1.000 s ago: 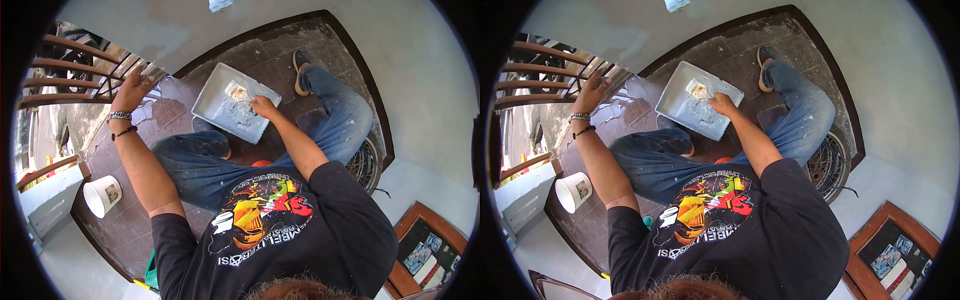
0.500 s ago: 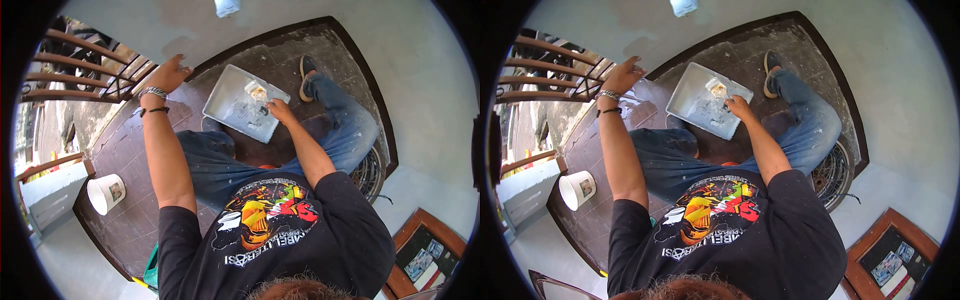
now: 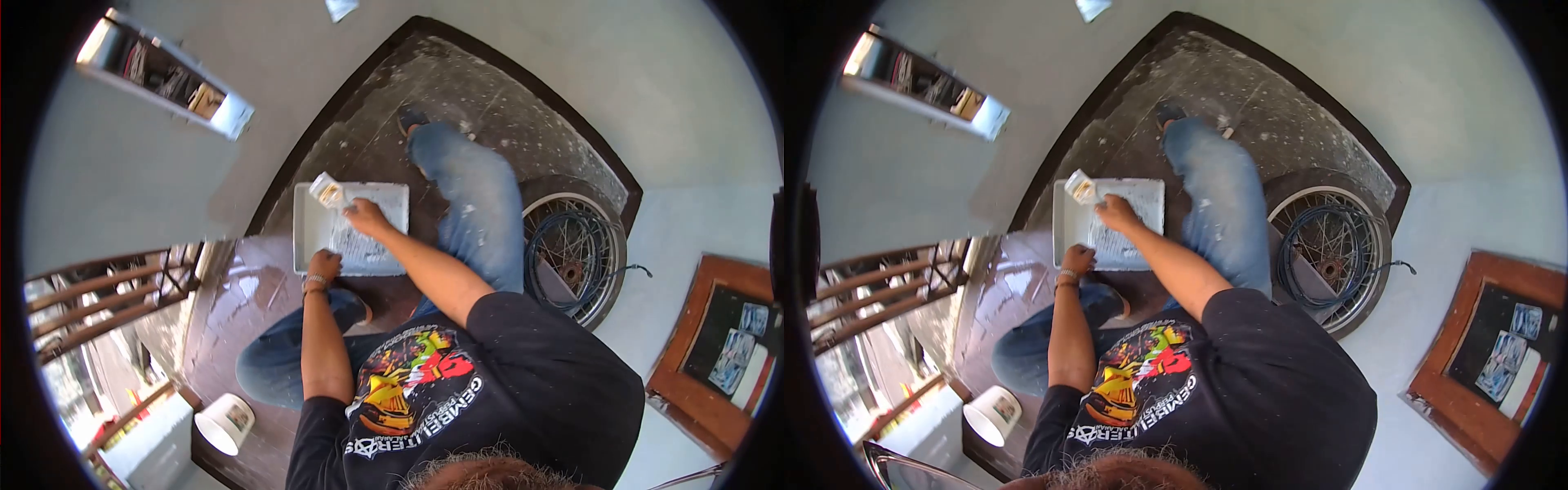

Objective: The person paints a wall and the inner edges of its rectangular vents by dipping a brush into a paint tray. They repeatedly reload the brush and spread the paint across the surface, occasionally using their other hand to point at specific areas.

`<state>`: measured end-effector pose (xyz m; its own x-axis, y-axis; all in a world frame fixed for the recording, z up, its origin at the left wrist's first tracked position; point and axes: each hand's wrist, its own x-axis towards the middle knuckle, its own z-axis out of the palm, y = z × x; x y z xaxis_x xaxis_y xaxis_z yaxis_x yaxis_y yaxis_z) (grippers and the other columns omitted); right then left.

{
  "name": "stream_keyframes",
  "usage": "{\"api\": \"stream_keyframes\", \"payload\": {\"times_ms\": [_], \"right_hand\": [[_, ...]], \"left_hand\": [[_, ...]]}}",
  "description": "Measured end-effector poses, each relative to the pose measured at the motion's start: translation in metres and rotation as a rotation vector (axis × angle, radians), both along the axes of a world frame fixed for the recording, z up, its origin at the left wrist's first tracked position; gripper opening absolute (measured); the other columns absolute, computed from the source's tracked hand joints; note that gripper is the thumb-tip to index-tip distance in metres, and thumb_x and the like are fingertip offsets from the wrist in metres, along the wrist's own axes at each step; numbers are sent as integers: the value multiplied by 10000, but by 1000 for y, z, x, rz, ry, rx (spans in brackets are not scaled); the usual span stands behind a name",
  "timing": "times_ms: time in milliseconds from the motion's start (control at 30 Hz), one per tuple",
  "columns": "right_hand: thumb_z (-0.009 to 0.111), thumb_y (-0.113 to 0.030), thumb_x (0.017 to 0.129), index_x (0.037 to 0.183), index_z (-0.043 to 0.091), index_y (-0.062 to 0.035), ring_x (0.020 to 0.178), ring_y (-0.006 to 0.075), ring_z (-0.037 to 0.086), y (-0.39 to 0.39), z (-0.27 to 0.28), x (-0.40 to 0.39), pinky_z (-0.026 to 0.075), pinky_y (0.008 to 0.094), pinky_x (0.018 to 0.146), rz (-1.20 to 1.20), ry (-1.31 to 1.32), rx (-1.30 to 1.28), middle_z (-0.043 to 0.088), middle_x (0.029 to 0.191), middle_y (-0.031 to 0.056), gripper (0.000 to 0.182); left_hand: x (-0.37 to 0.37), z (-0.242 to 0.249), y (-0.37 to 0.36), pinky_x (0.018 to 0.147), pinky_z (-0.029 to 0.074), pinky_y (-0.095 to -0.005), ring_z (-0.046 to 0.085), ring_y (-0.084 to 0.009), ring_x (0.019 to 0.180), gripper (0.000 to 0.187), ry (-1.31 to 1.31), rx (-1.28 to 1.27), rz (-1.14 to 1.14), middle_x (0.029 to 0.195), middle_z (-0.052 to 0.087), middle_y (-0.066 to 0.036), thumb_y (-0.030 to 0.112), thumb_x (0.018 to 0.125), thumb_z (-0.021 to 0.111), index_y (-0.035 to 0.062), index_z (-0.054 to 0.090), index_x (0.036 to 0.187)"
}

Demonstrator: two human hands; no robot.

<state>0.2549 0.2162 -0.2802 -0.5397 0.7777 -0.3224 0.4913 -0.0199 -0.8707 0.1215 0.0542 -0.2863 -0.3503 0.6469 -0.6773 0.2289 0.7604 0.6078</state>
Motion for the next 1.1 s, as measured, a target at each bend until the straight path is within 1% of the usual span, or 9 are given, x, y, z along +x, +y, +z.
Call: {"api": "stream_keyframes", "payload": {"times_ms": [133,233,300,433,633,767,900,1033,1100], "right_hand": [[582,-349,886,998,626,39,955,446,619,-10,10,-3,471,478,848,-21,-23,-36,647,975,286,406],[535,-342,913,989,624,10,806,360,647,-23,-32,-2,498,451,722,-118,3,-60,661,883,226,370],[485,-305,951,1014,603,-74,568,148,539,-21,-25,7,421,321,473,-141,177,-596,594,750,77,267],[503,-237,945,943,576,-61,523,149,523,-12,-12,15,384,296,430,-43,420,-777,628,773,113,191],[522,-249,936,956,558,-84,547,149,516,-15,5,13,385,298,440,-206,417,-853,563,723,60,169],[541,-264,916,892,577,-92,575,115,489,-17,-21,34,381,283,464,-70,204,-561,501,712,20,178],[538,-250,892,785,569,-25,549,189,528,-12,-38,42,433,355,519,-88,78,-370,550,652,90,252],[555,-264,885,786,574,2,555,214,548,2,-13,43,436,376,543,-88,38,-374,551,643,116,285],[567,-271,891,804,578,-21,538,181,511,9,-11,42,406,341,513,-79,16,-316,517,635,84,265]], "left_hand": [[-6,46,-5,554,534,-304,677,-200,632,243,160,-27,-23,748,690,-147,190,870,601,-45,645,912],[2,27,-9,578,528,-320,661,-190,619,266,-48,31,61,752,697,-129,210,893,594,-45,660,929],[27,44,0,593,526,-332,659,-188,645,304,-210,-13,65,807,701,-126,276,916,610,-20,645,978],[56,86,25,794,513,-456,655,-404,911,391,210,92,-227,956,681,-236,390,876,609,21,632,1005],[55,167,26,826,498,-471,648,-389,968,372,359,38,-379,990,683,-221,368,877,606,68,610,1096],[25,246,-1,804,506,-467,652,-383,941,402,311,147,-416,979,688,-189,320,879,618,98,564,1209],[-18,300,-27,775,513,-474,652,-387,921,417,660,114,-368,976,685,-196,292,873,631,73,550,1219],[-54,286,-34,770,512,-476,653,-389,913,433,718,239,-272,979,682,-209,292,864,639,54,549,1214],[-54,275,-33,770,512,-473,653,-388,914,432,738,65,-362,990,680,-210,291,865,637,48,548,1212]]}}
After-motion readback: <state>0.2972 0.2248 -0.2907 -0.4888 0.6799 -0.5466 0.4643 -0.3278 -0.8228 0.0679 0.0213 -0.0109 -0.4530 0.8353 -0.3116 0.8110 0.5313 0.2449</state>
